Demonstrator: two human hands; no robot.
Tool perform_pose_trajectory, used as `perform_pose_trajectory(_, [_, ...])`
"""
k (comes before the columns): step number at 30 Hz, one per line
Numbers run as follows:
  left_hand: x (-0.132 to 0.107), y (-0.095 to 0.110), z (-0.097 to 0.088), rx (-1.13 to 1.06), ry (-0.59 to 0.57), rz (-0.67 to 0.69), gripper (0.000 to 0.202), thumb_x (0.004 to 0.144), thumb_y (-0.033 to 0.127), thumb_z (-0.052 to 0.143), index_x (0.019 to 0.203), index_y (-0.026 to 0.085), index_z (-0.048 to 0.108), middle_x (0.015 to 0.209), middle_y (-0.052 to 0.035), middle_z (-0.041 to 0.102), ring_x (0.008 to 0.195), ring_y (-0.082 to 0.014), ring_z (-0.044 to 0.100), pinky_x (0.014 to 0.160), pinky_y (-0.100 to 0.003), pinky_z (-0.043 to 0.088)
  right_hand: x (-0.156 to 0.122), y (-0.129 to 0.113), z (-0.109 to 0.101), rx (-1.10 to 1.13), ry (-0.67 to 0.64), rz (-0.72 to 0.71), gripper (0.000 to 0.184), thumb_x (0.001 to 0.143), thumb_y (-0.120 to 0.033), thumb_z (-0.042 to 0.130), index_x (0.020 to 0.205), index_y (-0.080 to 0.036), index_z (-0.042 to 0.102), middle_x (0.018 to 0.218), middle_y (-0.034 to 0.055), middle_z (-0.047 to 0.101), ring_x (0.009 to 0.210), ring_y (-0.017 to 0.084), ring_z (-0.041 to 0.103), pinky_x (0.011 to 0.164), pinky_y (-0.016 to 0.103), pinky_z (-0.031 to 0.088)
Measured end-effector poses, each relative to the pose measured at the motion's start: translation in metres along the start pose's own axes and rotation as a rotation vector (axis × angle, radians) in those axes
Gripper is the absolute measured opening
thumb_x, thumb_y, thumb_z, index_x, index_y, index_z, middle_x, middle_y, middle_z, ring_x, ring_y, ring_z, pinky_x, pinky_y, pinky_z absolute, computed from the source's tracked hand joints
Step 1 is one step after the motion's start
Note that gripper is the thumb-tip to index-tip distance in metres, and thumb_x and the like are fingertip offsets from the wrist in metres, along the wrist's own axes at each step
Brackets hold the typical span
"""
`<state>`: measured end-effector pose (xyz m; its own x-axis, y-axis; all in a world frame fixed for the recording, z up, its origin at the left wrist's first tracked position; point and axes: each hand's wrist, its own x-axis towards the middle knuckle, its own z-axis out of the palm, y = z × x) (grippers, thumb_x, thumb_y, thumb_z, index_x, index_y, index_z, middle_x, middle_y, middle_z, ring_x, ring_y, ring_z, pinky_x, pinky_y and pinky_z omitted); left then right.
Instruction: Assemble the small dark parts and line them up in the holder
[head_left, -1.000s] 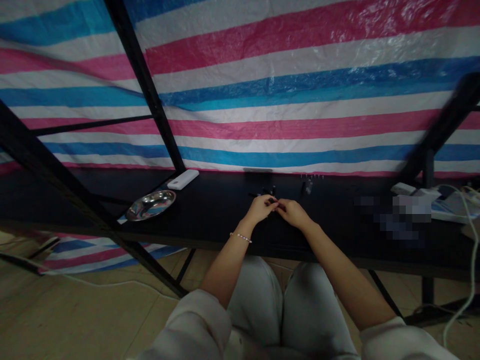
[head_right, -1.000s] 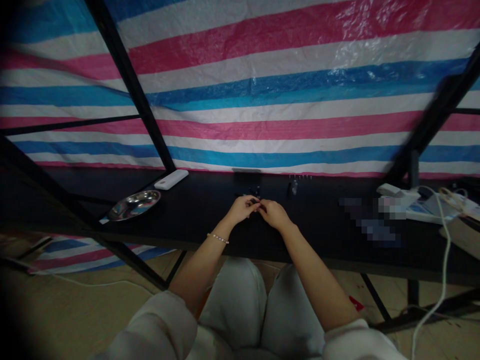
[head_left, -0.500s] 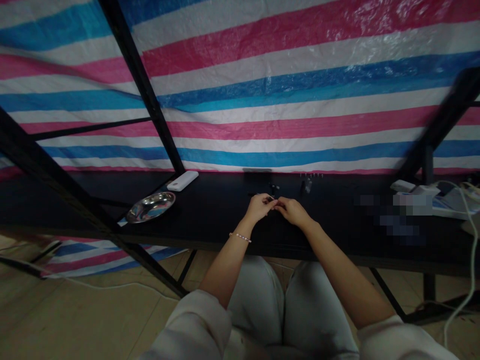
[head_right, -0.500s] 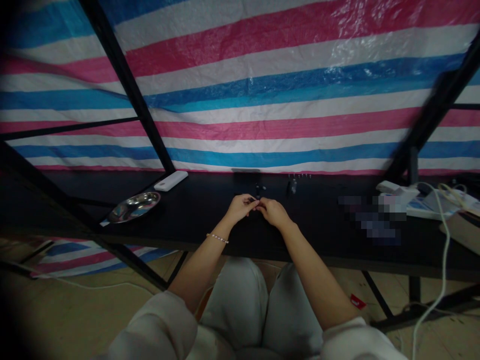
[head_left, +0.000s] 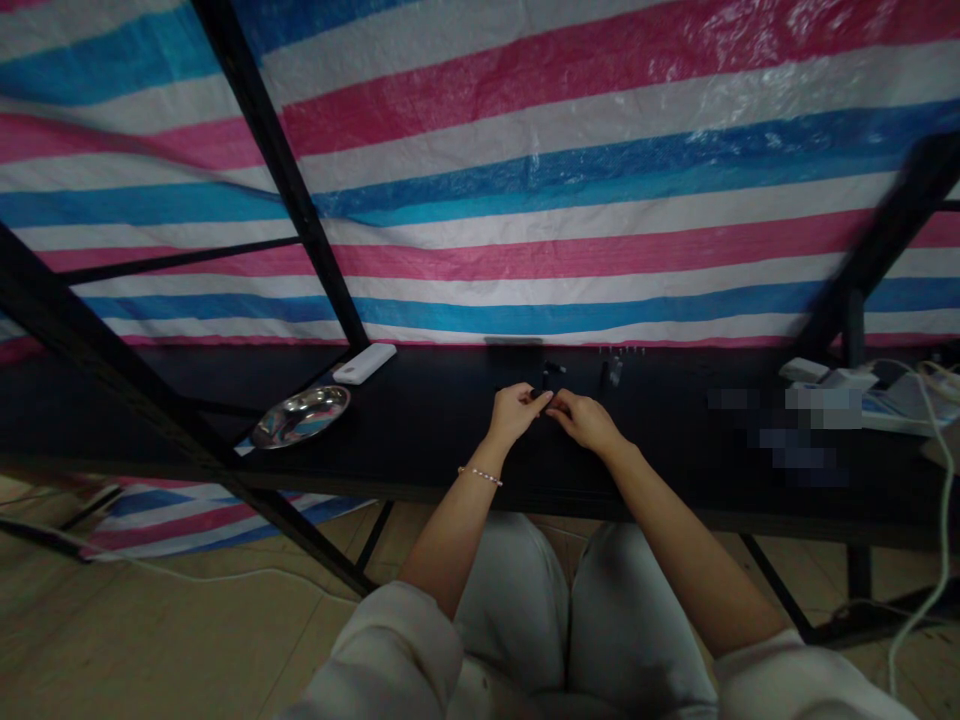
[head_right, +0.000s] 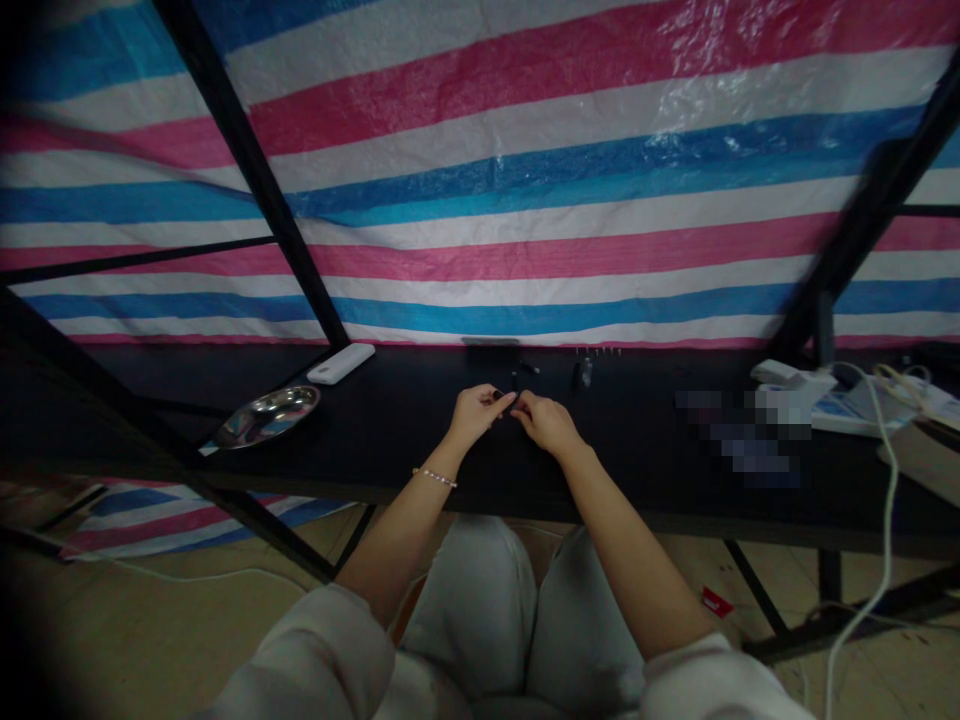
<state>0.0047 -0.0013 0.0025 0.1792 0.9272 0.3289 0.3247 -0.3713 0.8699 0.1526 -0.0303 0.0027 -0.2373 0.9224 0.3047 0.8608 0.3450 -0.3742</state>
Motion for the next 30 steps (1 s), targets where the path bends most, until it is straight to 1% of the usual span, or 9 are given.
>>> perform_pose_trajectory(4, [0.0007,0.0001,-0.0006,-0.017,0.007,-0.006,0.033,0.067,0.045,0.059,0.057,0.014,0.052,0.045,0.0029,0.050,0.043,-0.0079,0.046,0.044,-0.019,0.032,0.0003,0.0024,0.0008,-0.037,-0.006,0.019,0.014,0.083,-0.031,0.048,0.089,-0.020,0.054,0.075,0.0026,0.063,0.065,0.013,0.056,0.055,0.022,0.030])
perform_pose_trajectory(9, [0.0021,0.0004,-0.0023,-0.038,0.063,-0.048,0.032,0.069,0.044,0.058,0.059,0.015,0.051,0.045,0.0035,0.049,0.042,-0.0074,0.046,0.042,-0.019,0.033,-0.0008,0.0036,-0.0003,-0.038,-0.008,0.035,0.013,0.082,-0.030,0.049,0.087,-0.020,0.056,0.073,0.0018,0.062,0.062,0.012,0.054,0.055,0.022,0.030])
perform_pose_trajectory(11, [0.0019,-0.0010,-0.0018,-0.037,0.025,-0.055,0.031,0.069,0.043,0.059,0.060,0.014,0.052,0.045,0.0035,0.050,0.040,-0.0066,0.045,0.041,-0.018,0.032,-0.0012,0.0025,-0.0011,-0.013,-0.005,0.023,0.013,0.082,-0.030,0.049,0.087,-0.020,0.056,0.072,0.0014,0.062,0.061,0.012,0.053,0.055,0.022,0.030])
perform_pose_trajectory(15, [0.0004,-0.0052,0.0011,-0.031,-0.148,-0.047,0.027,0.070,0.039,0.059,0.072,0.012,0.057,0.051,0.0020,0.054,0.040,-0.0056,0.045,0.038,-0.016,0.032,-0.0009,0.0008,-0.0014,0.035,-0.002,-0.031,0.012,0.082,-0.026,0.048,0.086,-0.019,0.057,0.073,0.0017,0.062,0.060,0.011,0.053,0.055,0.021,0.031])
perform_pose_trajectory(17, [-0.0002,-0.0061,0.0021,-0.027,-0.181,-0.054,0.025,0.071,0.036,0.059,0.078,0.012,0.059,0.053,0.0013,0.055,0.041,-0.0056,0.046,0.036,-0.015,0.032,-0.0006,0.0010,-0.0011,0.041,-0.008,-0.030,0.012,0.081,-0.024,0.048,0.085,-0.018,0.058,0.073,0.0019,0.062,0.061,0.011,0.053,0.055,0.021,0.031])
perform_pose_trajectory(21, [-0.0002,-0.0043,0.0023,0.000,-0.135,-0.034,0.023,0.072,0.032,0.059,0.081,0.012,0.061,0.055,0.0009,0.057,0.041,-0.0052,0.045,0.037,-0.015,0.032,-0.0002,0.0022,-0.0002,0.008,-0.024,0.026,0.014,0.081,-0.027,0.049,0.088,-0.019,0.059,0.074,0.0022,0.063,0.062,0.013,0.055,0.054,0.022,0.031])
perform_pose_trajectory(25, [0.0002,-0.0032,0.0021,0.033,-0.061,0.015,0.022,0.070,0.033,0.060,0.079,0.012,0.063,0.058,-0.0006,0.059,0.046,-0.0068,0.049,0.043,-0.018,0.036,0.0000,0.0033,0.0011,-0.046,-0.023,0.095,0.016,0.081,-0.029,0.049,0.090,-0.021,0.060,0.077,0.0031,0.065,0.066,0.014,0.058,0.055,0.023,0.033])
perform_pose_trajectory(30, [0.0021,-0.0041,0.0003,0.014,0.026,0.043,0.021,0.071,0.033,0.058,0.079,0.013,0.062,0.058,-0.0002,0.058,0.049,-0.0076,0.049,0.046,-0.018,0.037,0.0001,0.0060,0.0006,-0.086,-0.017,0.141,0.017,0.082,-0.027,0.048,0.092,-0.021,0.061,0.085,0.0054,0.066,0.074,0.016,0.059,0.060,0.024,0.036])
